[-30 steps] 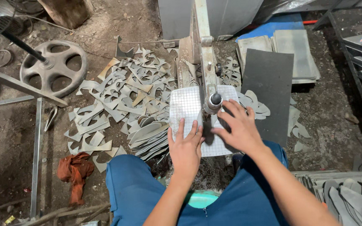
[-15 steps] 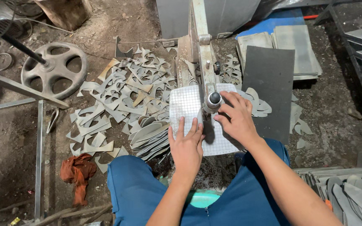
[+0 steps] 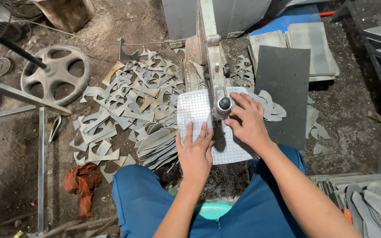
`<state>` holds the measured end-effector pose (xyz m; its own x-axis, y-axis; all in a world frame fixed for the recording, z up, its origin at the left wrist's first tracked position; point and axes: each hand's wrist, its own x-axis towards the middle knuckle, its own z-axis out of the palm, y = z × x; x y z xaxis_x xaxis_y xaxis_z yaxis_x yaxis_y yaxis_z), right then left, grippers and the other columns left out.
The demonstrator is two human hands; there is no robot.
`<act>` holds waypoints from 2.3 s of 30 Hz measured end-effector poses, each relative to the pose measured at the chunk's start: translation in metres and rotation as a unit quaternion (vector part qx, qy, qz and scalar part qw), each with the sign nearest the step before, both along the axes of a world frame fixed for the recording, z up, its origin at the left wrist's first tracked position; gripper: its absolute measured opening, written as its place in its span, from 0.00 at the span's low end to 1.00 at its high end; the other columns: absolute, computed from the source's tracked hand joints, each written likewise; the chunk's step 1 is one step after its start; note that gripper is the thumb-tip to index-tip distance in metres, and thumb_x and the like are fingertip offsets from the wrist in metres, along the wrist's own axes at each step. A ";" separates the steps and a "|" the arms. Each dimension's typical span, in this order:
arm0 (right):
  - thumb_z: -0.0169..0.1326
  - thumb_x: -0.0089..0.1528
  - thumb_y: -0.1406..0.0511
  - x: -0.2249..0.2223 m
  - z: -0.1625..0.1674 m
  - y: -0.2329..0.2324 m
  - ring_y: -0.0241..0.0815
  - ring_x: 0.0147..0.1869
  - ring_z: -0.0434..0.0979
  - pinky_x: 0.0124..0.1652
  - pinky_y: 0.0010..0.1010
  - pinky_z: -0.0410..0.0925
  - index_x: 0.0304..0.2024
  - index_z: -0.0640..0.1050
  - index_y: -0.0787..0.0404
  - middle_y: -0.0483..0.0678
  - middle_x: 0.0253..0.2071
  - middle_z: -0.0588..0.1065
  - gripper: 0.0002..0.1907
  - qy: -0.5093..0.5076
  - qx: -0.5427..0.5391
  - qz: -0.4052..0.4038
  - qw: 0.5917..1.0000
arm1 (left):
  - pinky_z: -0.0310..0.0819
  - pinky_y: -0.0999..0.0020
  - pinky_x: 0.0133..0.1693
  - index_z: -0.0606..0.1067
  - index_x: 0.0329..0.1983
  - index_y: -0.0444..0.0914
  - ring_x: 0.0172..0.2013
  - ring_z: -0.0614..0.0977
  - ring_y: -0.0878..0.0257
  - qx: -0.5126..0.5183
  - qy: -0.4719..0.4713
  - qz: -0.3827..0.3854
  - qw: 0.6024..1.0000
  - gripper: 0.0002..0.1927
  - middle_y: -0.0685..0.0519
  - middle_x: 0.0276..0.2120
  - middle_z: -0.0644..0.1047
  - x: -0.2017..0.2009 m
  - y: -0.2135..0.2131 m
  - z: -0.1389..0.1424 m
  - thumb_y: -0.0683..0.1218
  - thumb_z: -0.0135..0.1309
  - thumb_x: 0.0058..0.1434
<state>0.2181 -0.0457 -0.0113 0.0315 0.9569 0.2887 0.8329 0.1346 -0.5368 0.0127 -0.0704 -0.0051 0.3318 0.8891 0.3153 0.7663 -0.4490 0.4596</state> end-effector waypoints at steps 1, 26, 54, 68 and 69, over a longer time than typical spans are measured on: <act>0.66 0.51 0.62 0.000 0.001 0.000 0.59 0.75 0.60 0.65 0.57 0.49 0.29 0.77 0.62 0.51 0.69 0.68 0.12 0.002 -0.003 -0.002 1.000 | 0.49 0.36 0.66 0.81 0.54 0.43 0.66 0.69 0.45 -0.001 -0.001 0.000 1.000 0.17 0.55 0.59 0.78 0.000 0.000 0.000 0.47 0.57 0.62; 0.66 0.54 0.59 0.000 -0.002 -0.004 0.56 0.73 0.62 0.65 0.51 0.51 0.41 0.76 0.60 0.51 0.66 0.68 0.19 0.022 0.018 -0.026 0.999 | 0.46 0.36 0.67 0.82 0.52 0.47 0.68 0.68 0.45 -0.028 -0.039 -0.073 0.996 0.16 0.58 0.58 0.79 -0.018 0.032 0.005 0.50 0.58 0.61; 0.69 0.51 0.57 0.000 -0.004 -0.007 0.54 0.67 0.64 0.64 0.49 0.53 0.53 0.79 0.59 0.50 0.57 0.67 0.29 0.020 0.006 -0.062 0.998 | 0.47 0.35 0.66 0.84 0.50 0.57 0.70 0.62 0.43 -0.019 0.008 -0.114 0.993 0.17 0.51 0.67 0.71 -0.026 0.070 0.003 0.56 0.62 0.56; 0.69 0.52 0.58 0.000 -0.007 -0.006 0.53 0.66 0.64 0.63 0.49 0.53 0.52 0.79 0.61 0.51 0.57 0.66 0.28 0.021 0.007 -0.070 0.997 | 0.45 0.35 0.67 0.83 0.51 0.61 0.70 0.62 0.44 -0.039 0.036 -0.124 0.991 0.20 0.54 0.67 0.70 -0.025 0.085 0.000 0.58 0.62 0.54; 0.69 0.52 0.58 0.000 -0.007 -0.006 0.53 0.66 0.64 0.63 0.49 0.53 0.51 0.79 0.61 0.51 0.57 0.66 0.28 0.022 0.008 -0.070 0.997 | 0.45 0.35 0.67 0.82 0.51 0.61 0.70 0.62 0.44 -0.038 0.038 -0.125 0.991 0.20 0.54 0.67 0.70 -0.026 0.085 0.000 0.58 0.62 0.54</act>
<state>0.2178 -0.0521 -0.0183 0.1779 0.9377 0.2985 0.8202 0.0264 -0.5714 -0.0129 0.0151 -0.0053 0.5652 0.7961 0.2162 0.6686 -0.5957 0.4452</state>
